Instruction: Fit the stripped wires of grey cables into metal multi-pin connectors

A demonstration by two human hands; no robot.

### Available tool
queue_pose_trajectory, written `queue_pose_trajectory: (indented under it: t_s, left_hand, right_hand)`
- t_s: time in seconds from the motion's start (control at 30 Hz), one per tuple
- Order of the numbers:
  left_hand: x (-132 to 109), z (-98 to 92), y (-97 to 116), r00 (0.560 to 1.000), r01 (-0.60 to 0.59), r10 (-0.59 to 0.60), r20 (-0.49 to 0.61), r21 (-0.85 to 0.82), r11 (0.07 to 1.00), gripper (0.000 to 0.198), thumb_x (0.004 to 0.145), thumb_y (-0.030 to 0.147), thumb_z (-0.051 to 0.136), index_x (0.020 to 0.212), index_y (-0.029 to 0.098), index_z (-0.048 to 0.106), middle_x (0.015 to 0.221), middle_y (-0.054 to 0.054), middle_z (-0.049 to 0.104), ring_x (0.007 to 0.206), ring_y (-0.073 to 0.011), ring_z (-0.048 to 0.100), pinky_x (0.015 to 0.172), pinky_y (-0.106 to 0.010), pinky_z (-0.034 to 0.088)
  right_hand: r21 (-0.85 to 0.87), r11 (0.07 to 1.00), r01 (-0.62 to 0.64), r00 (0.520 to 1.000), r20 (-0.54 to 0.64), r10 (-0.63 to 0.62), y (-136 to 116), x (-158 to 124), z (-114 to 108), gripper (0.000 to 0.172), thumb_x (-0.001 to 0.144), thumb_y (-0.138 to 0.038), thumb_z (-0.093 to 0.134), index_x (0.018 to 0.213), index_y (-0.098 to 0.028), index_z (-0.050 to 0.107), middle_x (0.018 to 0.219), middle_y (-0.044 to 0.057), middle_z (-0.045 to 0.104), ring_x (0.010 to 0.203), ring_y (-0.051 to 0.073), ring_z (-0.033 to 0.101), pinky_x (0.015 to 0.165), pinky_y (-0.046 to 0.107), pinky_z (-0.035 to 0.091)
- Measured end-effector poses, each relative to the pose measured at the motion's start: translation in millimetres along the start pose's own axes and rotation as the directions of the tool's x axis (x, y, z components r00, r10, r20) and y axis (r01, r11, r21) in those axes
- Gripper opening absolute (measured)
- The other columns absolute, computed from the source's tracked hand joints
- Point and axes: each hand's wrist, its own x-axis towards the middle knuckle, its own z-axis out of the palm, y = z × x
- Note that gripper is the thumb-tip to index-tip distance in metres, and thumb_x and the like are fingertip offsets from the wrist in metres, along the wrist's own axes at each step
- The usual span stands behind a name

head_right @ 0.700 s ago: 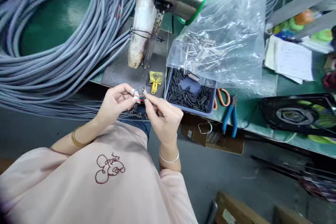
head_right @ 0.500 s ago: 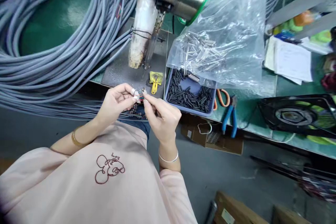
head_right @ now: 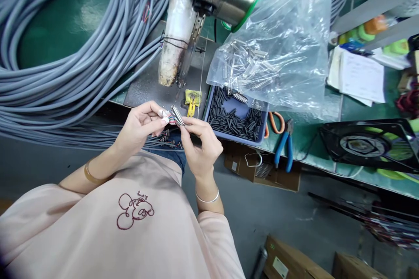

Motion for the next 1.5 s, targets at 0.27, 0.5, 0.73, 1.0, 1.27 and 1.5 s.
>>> queue_pose_trajectory:
  t_s: [0.27, 0.5, 0.73, 1.0, 1.27, 1.5]
  left_hand:
    - [6.5, 2.4, -4.8, 0.994, -0.099, 0.104, -0.047, 0.089, 0.991, 0.024, 0.071, 0.023, 0.083, 0.071, 0.016, 0.06, 0.068, 0.003, 0.065, 0.051, -0.003, 0.051, 0.048, -0.015, 0.043]
    - [18.1, 3.3, -2.4, 0.98, -0.168, 0.179, -0.086, 0.116, 0.979, 0.019, 0.069, 0.018, 0.08, 0.07, 0.016, 0.061, 0.071, 0.003, 0.065, 0.053, -0.003, 0.052, 0.048, -0.014, 0.044]
    - [24.7, 2.9, -0.3, 0.977, -0.17, 0.186, -0.103, 0.148, 0.974, 0.019, 0.07, 0.017, 0.079, 0.069, 0.016, 0.059, 0.068, 0.004, 0.061, 0.05, -0.0018, 0.047, 0.046, -0.014, 0.041]
    - [25.2, 5.1, 6.3, 0.983, -0.136, 0.153, -0.098, 0.162, 0.977, 0.021, 0.07, 0.02, 0.081, 0.069, 0.016, 0.06, 0.07, 0.003, 0.063, 0.053, -0.0034, 0.05, 0.048, -0.016, 0.043]
    - [21.6, 3.0, 4.4, 0.994, -0.013, 0.026, -0.109, 0.122, 0.992, 0.025, 0.065, 0.022, 0.085, 0.069, 0.015, 0.062, 0.067, 0.002, 0.066, 0.05, -0.0034, 0.051, 0.046, -0.016, 0.041]
    - [18.4, 7.4, 8.8, 0.987, -0.066, 0.082, -0.141, 0.115, 0.991, 0.02, 0.065, 0.019, 0.082, 0.067, 0.015, 0.063, 0.063, 0.003, 0.065, 0.049, -0.0028, 0.051, 0.046, -0.014, 0.042]
  right_hand:
    - [-0.062, 0.995, 0.077, 0.996, -0.034, -0.079, -0.5, 13.8, 9.7, 0.016, 0.088, -0.008, 0.07, 0.087, -0.022, 0.063, 0.093, 0.0, 0.08, 0.086, 0.013, 0.078, 0.073, 0.025, 0.063]
    - [-0.024, 0.998, 0.049, 0.999, 0.002, -0.049, 4.0, 25.1, 13.4, 0.015, 0.09, -0.011, 0.067, 0.084, -0.023, 0.06, 0.096, 0.0, 0.079, 0.09, 0.015, 0.078, 0.078, 0.031, 0.064]
    - [-0.046, 0.995, 0.086, 0.996, 0.013, -0.085, 5.7, 32.1, 16.3, 0.015, 0.089, -0.01, 0.068, 0.085, -0.023, 0.061, 0.097, -0.001, 0.079, 0.09, 0.015, 0.078, 0.079, 0.03, 0.062]
    - [-0.149, 0.972, 0.18, 0.984, 0.015, -0.18, 5.7, 35.6, 12.5, 0.014, 0.089, -0.014, 0.07, 0.085, -0.024, 0.061, 0.098, 0.0, 0.081, 0.089, 0.017, 0.078, 0.076, 0.031, 0.064]
    - [-0.115, 0.983, 0.144, 0.99, 0.016, -0.143, 5.8, 30.8, 13.6, 0.017, 0.089, -0.008, 0.07, 0.085, -0.023, 0.062, 0.094, 0.0, 0.081, 0.086, 0.014, 0.078, 0.075, 0.025, 0.063]
    - [-0.101, 0.984, 0.143, 0.989, -0.005, -0.145, 2.8, 30.7, 18.3, 0.017, 0.088, -0.008, 0.07, 0.087, -0.023, 0.063, 0.091, -0.002, 0.079, 0.085, 0.013, 0.077, 0.076, 0.025, 0.061]
